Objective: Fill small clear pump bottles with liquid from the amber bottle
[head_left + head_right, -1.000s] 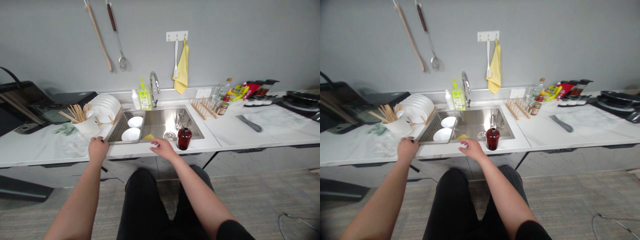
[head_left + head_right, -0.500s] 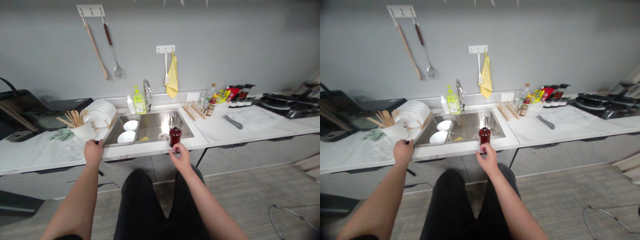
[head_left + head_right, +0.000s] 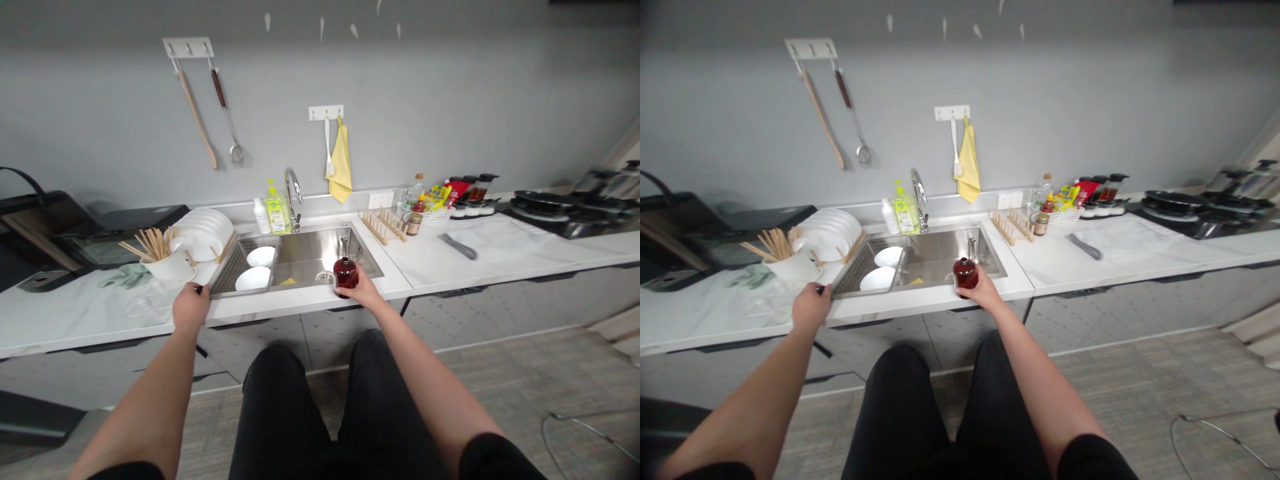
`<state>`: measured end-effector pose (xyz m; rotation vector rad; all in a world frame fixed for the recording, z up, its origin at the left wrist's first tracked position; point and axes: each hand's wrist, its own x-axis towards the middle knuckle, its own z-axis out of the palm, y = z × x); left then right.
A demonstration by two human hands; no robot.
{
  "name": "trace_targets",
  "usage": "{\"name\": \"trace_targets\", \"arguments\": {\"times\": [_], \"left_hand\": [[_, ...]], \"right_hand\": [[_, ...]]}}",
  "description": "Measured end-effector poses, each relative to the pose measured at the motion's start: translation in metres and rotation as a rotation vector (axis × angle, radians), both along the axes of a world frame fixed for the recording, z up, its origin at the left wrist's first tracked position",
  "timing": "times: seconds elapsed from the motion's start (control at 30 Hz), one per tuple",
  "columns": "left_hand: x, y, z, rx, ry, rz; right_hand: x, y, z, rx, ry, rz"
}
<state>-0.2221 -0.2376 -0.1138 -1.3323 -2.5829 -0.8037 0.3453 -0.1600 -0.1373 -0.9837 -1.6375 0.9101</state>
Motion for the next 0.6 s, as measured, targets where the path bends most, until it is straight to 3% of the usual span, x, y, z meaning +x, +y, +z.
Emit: {"name": "trace_targets", "arguments": {"times": [0.2,0.33,0.43,0.6], "left_hand": [[-0.001,0.000,0.000,-0.009,0.003,-0.065],[0.024,-0.005,0.004,0.059,-0.003,-0.110],[0.076,-0.001,0.012,0.187,-0.088,-0.289],[0.220,0.033,0.030,0.564,-0.557,-0.724]], "right_hand": [[-0.009,0.006,0.002,-0.017,-0.047,0.071],[-0.014,0.010,0.010,-0.003,-0.178,0.072],[-0.015,0.016,0.014,0.036,-0.244,0.100],[-0.017,0.023,0.007,0.033,-0.208,0.153]]}}
